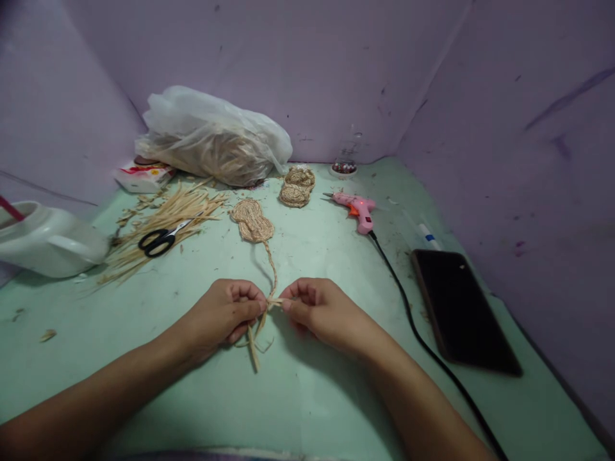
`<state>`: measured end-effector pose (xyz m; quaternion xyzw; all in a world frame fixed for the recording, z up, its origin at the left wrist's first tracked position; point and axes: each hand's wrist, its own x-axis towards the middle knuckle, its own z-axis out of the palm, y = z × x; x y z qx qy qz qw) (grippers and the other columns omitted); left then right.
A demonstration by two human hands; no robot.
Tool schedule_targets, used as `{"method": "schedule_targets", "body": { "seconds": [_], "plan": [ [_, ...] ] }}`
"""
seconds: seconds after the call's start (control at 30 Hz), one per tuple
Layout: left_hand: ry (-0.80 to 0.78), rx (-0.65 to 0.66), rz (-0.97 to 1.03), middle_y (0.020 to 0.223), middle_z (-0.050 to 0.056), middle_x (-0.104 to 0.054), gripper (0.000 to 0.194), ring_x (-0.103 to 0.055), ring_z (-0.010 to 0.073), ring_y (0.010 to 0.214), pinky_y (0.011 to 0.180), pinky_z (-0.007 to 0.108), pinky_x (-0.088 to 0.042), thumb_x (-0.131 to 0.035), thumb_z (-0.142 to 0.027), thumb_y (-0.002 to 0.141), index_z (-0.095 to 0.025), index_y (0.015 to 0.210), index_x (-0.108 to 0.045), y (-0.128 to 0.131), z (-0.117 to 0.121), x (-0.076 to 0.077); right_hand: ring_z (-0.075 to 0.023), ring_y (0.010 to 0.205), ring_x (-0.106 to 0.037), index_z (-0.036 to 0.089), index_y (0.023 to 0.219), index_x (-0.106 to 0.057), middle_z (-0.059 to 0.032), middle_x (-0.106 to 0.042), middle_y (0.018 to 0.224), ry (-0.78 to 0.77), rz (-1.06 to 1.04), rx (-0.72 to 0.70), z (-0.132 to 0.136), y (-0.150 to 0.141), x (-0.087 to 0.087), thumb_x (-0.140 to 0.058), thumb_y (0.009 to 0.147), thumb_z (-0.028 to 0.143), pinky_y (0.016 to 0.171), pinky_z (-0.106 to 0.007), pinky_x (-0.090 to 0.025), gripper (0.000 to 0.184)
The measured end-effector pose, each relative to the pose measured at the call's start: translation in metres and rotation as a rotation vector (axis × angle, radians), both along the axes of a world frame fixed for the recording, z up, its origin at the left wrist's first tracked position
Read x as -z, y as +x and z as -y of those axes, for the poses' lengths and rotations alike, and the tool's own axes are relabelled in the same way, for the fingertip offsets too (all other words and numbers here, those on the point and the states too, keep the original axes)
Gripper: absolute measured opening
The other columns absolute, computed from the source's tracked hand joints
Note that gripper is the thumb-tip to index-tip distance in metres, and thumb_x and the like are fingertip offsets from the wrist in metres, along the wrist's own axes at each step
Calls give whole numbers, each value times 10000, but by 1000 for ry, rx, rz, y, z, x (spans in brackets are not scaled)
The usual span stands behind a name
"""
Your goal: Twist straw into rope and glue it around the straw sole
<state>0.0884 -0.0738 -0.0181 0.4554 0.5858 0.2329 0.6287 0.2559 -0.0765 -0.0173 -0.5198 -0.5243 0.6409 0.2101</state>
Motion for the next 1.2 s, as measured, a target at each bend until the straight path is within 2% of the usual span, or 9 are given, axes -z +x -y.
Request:
{"method": "schedule_targets", "body": {
  "seconds": [0.2,0.33,0.43,0.57,0.7,0.83,0.97,1.07,1.2],
  "plan": [
    [40,4,-28,378,-84,-428,52,-308,32,269,295,170,-199,-522,-138,653,-152,602,-525,0,0,5,-94,587,-499,159,830,-578,3,-579,707,134,70,38,0,0,-2,-746,581,285,521,-215,-388,326],
    [90,34,-62,406,-81,-458,54,-321,22,271,299,159,-211,-517,-122,652,-146,605,-531,0,2,7,-98,528,-534,157,695,-531,-6,-580,644,-32,-28,195,-1,-4,-4,-670,672,420,487,-229,-433,299],
    [45,25,-13,429,-72,-497,49,-322,20,261,280,152,-190,-510,-109,655,-145,623,-521,1,3,5,-93,458,-540,151,660,-526,-14,-591,635,-191,-140,232,-1,-10,-1,-597,733,416,422,-231,-450,283],
    [-22,32,32,432,-57,-521,30,-346,37,257,259,152,-204,-546,-167,666,-143,653,-533,2,3,4,-76,411,-503,142,705,-563,23,-562,529,-157,-167,197,1,-19,7,-675,668,327,379,-200,-435,219],
    [-35,103,16,364,-48,-487,101,-342,50,257,273,161,-227,-544,-224,694,-134,653,-564,-2,2,3,-62,410,-483,150,709,-555,44,-540,498,-89,-204,244,2,-22,10,-695,643,309,370,-172,-405,223],
    [99,94,-73,357,-57,-447,253,-308,42,291,319,174,-216,-542,-370,735,-131,664,-583,-6,-1,-1,-75,406,-513,163,692,-520,54,-535,499,-119,-218,289,2,-22,8,-696,639,289,348,-174,-405,222],
    [257,122,-143,523,-11,-552,176,-424,55,468,442,176,-323,-659,-276,619,-109,604,-604,-7,-2,0,-76,375,-515,162,711,-516,57,-543,463,-147,-220,274,2,-24,9,-659,668,236,363,-189,-439,167],
    [160,97,-116,437,-42,-494,94,-385,48,397,397,178,-291,-616,-202,613,-123,577,-580,-5,-3,0,-75,386,-521,147,733,-532,40,-561,449,-158,-265,241,2,-23,12,-667,672,270,398,-196,-461,193],
    [21,78,-43,340,-79,-415,134,-298,41,276,308,178,-184,-611,-251,616,-151,577,-530,-5,-3,-4,-77,453,-560,136,749,-544,18,-606,533,-187,-368,236,2,-20,13,-751,582,290,455,-205,-485,307]
  ]
}}
